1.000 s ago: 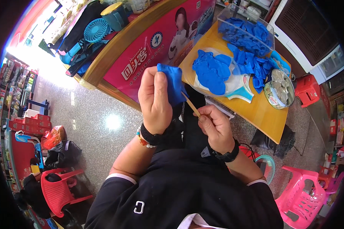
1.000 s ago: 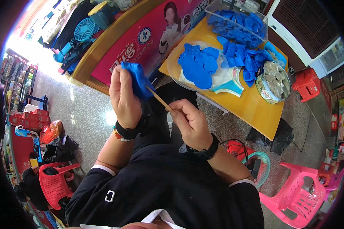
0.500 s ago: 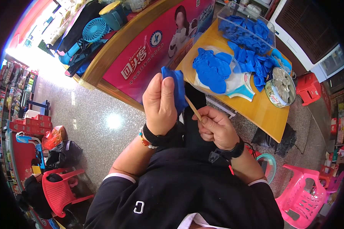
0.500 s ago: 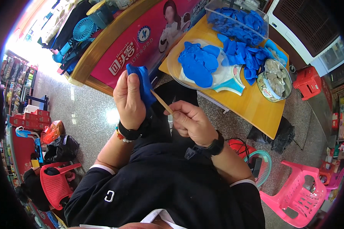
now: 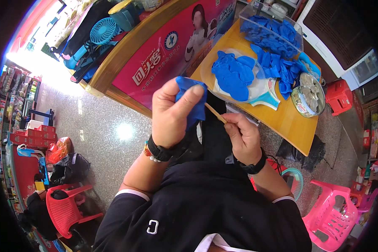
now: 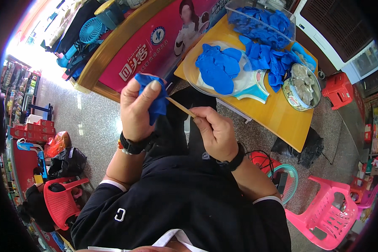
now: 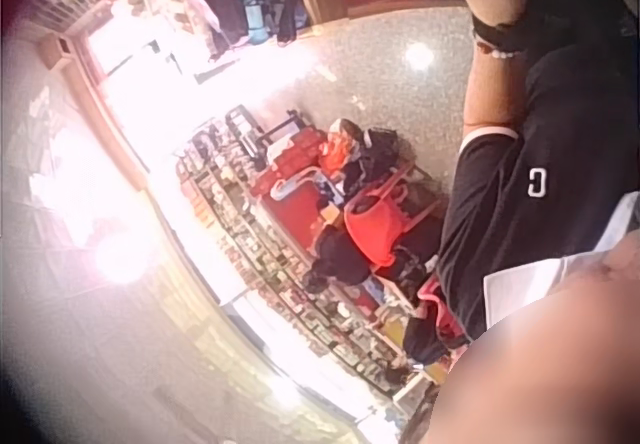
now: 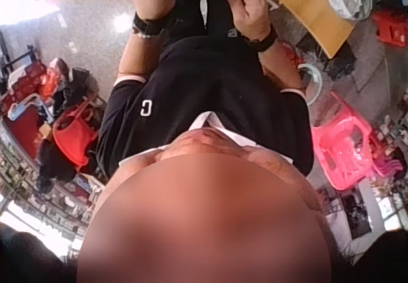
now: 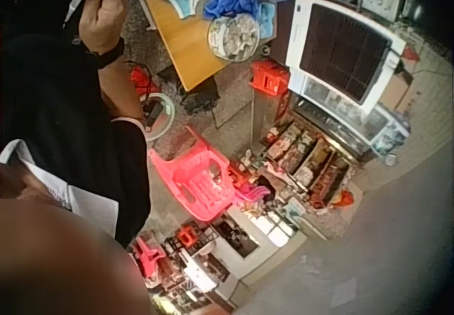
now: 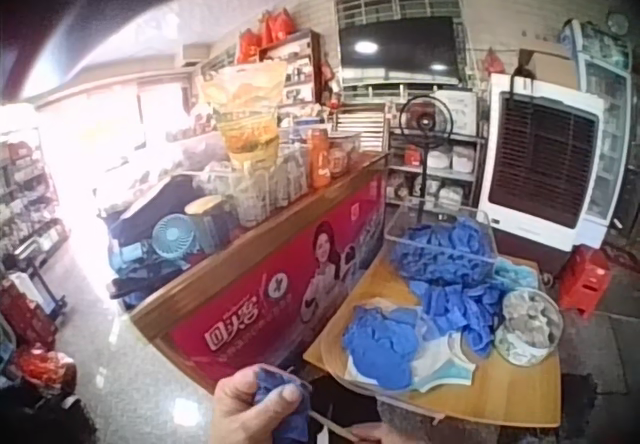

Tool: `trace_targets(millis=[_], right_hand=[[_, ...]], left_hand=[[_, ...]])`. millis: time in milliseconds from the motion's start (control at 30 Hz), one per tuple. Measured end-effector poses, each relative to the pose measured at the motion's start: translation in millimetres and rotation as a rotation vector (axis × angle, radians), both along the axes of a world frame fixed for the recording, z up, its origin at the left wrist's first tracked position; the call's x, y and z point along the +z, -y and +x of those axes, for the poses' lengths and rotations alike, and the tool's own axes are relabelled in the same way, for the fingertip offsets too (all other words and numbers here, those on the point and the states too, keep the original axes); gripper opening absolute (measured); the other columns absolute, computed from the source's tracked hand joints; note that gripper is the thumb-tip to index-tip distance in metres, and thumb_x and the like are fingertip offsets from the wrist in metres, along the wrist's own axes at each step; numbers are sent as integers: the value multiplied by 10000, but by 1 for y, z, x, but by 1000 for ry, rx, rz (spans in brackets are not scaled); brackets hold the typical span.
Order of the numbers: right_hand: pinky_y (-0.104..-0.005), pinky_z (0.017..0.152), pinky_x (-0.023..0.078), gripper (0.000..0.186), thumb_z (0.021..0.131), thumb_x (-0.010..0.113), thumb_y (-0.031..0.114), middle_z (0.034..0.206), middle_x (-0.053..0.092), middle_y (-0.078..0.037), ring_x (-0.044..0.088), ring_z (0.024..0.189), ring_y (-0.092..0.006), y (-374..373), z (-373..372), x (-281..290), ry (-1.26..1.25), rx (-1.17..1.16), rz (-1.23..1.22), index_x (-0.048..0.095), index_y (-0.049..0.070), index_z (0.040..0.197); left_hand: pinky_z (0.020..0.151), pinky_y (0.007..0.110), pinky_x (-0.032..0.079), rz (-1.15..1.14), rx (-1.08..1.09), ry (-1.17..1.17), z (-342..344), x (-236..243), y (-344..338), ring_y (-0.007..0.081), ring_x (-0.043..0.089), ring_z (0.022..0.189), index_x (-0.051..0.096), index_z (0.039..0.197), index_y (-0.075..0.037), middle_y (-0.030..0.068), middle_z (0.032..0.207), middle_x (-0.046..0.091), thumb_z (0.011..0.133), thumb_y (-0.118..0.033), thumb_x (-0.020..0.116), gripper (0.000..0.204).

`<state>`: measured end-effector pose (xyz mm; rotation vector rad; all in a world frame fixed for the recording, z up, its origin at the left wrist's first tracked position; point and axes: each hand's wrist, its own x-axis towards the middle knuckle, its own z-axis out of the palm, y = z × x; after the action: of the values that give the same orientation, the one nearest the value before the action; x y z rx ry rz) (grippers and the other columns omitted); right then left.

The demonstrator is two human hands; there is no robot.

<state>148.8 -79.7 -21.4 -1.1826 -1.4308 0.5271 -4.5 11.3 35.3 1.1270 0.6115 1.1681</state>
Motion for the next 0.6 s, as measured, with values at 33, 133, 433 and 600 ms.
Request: trace_targets(millis=[33,133,433,600], right_hand=[[-235,530,421,124,913,553,33,704,601,-59,560,575,-113,1,1,-1,1,1,0,604,9,1023],[-196,476,328,121,943,524,60,629,508,14,440,510,-49,3,1,-3,-491,297,-372,597,24,1031],[-193,509,356,139,939,545,96,669,531,25,452,539,-53,-1,-2,-4,-327,224,-283,605,7,1028],[-197,531,376,140,935,545,89,679,541,30,469,572,-46,1,-8,-4,-195,46,-156,612,5,1024]], left_hand=[[557,171,405,36,-15,-21,2,-4,2,18,523,636,645,870,-41,-38,749,613,880,-109,654,70],[562,170,404,47,-45,-20,4,-3,4,14,515,633,642,885,-38,-39,747,611,884,-119,653,82],[577,177,409,-36,58,66,4,1,7,16,512,646,639,908,-40,-44,764,608,886,-140,655,104],[595,181,418,42,13,-1,7,-7,9,12,510,654,637,903,-33,-50,759,608,881,-118,660,91]])
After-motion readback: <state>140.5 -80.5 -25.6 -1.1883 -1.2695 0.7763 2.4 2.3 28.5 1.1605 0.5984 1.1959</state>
